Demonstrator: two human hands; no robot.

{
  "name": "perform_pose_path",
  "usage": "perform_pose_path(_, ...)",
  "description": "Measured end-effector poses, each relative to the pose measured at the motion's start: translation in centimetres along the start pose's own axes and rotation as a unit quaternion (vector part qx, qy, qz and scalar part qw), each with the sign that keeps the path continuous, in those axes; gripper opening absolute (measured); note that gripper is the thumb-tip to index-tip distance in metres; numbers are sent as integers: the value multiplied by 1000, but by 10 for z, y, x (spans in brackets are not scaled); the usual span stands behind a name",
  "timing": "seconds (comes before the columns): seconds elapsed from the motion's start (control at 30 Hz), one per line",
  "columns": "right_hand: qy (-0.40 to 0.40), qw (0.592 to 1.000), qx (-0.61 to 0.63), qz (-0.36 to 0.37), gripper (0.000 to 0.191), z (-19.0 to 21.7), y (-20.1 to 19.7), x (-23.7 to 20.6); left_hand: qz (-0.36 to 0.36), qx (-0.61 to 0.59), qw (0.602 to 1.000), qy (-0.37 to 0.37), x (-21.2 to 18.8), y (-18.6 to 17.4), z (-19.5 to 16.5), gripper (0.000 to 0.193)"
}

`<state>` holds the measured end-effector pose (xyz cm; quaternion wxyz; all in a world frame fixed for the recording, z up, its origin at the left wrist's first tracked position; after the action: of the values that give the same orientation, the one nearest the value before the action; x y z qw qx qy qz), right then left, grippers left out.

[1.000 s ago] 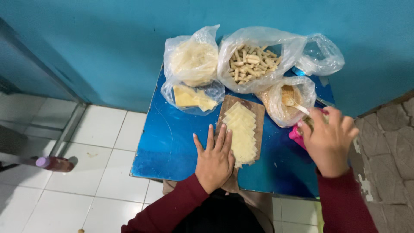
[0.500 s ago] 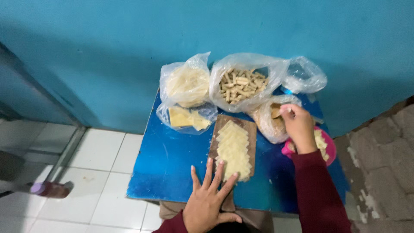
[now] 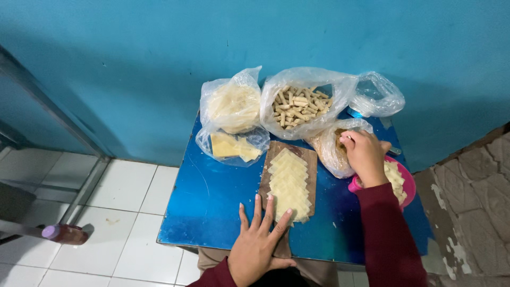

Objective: The person places filling from a pink bowl onto square dough wrappers on a wooden board, sprinkles a brown powder over the filling using a spoon, and folds the dough over the filling by hand. They repeat this cycle, arranging folded pieces on the board.

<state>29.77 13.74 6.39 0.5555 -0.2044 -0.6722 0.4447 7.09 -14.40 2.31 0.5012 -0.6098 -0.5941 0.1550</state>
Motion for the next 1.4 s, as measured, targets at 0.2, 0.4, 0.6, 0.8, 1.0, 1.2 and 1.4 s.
perform_pose_path(0.2,8,998,66,-18,14,-10,-14,-1,9,-4,1000,-10,2,-1,1,121)
perform_pose_path(0.4,3,993,118,30,17,8,-14,3,2,6,1000,-9,1,-2,0,121)
perform_pose_path(0.6,-15,995,91,39,18,-4,-41,-5,1,16,1000,-11,1,-2,0,121)
perform_pose_path(0.8,52,978,201,12,15,-7,-48,-9,-3,17,1000,-14,1,-2,-1,121)
perform_pose_path(1.0,82,983,161,-26,17,-14,-44,-12,-5,19,1000,-16,2,-2,-1,122)
perform_pose_path(1.2,86,993,64,-52,19,-26,-30,-16,8,25,999,-23,4,-1,-2,123)
perform_pose_path(1.4,157,975,155,-1,20,-36,-13,-14,12,-6,999,-33,9,-2,-3,129)
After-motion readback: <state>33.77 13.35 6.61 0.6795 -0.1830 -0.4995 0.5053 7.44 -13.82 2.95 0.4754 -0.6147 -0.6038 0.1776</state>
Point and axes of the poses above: each hand's wrist, its own x-axis towards the middle knuckle, its own y-axis out of the palm, z = x × y, the point moved 2 cm from there along x, towards the middle knuckle, and after that the axes turned 10 degrees about -x, right-handed, at the moved point
